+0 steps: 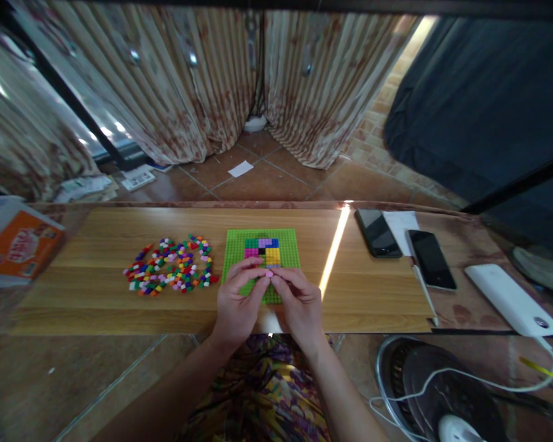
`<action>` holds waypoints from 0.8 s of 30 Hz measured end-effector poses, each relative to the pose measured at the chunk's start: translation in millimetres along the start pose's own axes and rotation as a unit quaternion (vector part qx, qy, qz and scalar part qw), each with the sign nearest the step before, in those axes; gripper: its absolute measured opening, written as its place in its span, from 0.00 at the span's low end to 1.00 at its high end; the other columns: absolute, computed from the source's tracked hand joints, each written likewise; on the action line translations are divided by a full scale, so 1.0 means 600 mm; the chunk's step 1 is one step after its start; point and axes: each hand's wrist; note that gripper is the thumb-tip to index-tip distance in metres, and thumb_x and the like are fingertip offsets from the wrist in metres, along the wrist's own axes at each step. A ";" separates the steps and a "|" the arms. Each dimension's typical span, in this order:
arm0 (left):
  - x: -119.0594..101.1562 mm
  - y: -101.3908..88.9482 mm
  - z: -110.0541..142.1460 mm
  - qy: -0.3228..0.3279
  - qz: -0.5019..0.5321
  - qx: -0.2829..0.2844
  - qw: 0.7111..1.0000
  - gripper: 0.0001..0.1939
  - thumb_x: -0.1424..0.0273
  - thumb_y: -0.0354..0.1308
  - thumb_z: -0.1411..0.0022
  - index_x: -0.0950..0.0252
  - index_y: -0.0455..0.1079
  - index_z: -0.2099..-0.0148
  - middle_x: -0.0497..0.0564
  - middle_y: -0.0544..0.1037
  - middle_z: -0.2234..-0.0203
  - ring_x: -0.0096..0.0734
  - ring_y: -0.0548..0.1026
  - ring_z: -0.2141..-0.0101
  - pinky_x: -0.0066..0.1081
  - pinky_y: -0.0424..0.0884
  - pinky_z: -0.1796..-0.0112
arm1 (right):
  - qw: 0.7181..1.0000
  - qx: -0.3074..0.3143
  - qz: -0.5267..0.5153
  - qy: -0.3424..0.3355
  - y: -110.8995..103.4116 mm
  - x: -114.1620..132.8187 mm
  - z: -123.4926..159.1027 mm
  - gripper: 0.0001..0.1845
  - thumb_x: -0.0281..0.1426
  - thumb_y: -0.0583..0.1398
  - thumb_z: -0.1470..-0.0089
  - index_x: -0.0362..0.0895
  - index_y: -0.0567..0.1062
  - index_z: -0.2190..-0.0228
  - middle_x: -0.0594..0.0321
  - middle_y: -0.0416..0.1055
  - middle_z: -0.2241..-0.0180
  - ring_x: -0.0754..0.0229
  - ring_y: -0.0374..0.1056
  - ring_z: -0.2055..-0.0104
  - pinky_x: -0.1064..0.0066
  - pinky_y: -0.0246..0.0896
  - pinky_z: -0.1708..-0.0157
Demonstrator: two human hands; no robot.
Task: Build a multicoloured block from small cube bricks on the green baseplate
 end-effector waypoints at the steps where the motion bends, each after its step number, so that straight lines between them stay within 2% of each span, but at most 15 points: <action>1: -0.001 0.000 0.001 -0.002 0.004 -0.003 1.000 0.05 0.68 0.59 0.37 0.60 0.76 0.61 0.52 0.76 0.57 0.34 0.74 0.54 0.39 0.72 0.50 | 1.000 0.002 -0.006 -0.002 0.001 0.001 0.001 0.08 0.35 0.64 0.47 0.51 0.82 0.65 0.62 0.77 0.64 0.59 0.71 0.61 0.64 0.68 0.58; 8: -0.004 0.002 0.006 0.037 -0.030 -0.004 0.999 0.05 0.70 0.59 0.37 0.60 0.76 0.60 0.51 0.77 0.59 0.34 0.74 0.55 0.39 0.72 0.52 | 1.000 0.000 -0.007 -0.023 -0.001 0.007 0.005 0.05 0.33 0.65 0.48 0.51 0.82 0.66 0.62 0.76 0.64 0.59 0.71 0.61 0.65 0.68 0.59; 13: 0.002 -0.004 0.015 0.052 -0.097 0.019 0.994 0.08 0.71 0.57 0.36 0.61 0.74 0.55 0.53 0.76 0.57 0.36 0.73 0.55 0.38 0.71 0.52 | 0.998 -0.051 0.024 -0.026 -0.016 -0.017 -0.005 0.04 0.34 0.66 0.51 0.49 0.81 0.70 0.62 0.75 0.67 0.59 0.70 0.63 0.66 0.68 0.61; 17: 0.015 -0.007 0.035 0.002 -0.116 0.095 0.989 0.14 0.75 0.53 0.36 0.64 0.71 0.49 0.53 0.77 0.62 0.34 0.74 0.59 0.35 0.71 0.56 | 0.995 -0.091 0.029 0.008 -0.029 -0.047 -0.017 0.07 0.37 0.68 0.53 0.47 0.81 0.71 0.62 0.75 0.69 0.59 0.70 0.65 0.65 0.67 0.62; 20: 0.022 -0.002 0.048 -0.049 -0.104 0.154 0.981 0.19 0.76 0.54 0.38 0.66 0.68 0.44 0.52 0.78 0.64 0.31 0.75 0.64 0.31 0.72 0.59 | 0.997 -0.074 0.032 0.005 -0.029 -0.058 -0.022 0.08 0.38 0.67 0.53 0.47 0.81 0.71 0.61 0.75 0.68 0.59 0.70 0.63 0.64 0.66 0.61; 24: 0.024 0.005 0.050 -0.080 -0.084 0.182 0.976 0.25 0.74 0.54 0.39 0.66 0.62 0.39 0.50 0.78 0.65 0.30 0.75 0.66 0.30 0.71 0.62 | 0.999 -0.047 0.022 0.003 -0.021 -0.058 -0.027 0.07 0.37 0.67 0.52 0.48 0.81 0.71 0.61 0.75 0.67 0.58 0.70 0.62 0.64 0.67 0.59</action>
Point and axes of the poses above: each hand's wrist, its own z-axis away from the middle knuckle, its own y-axis out of the palm, x = y × z
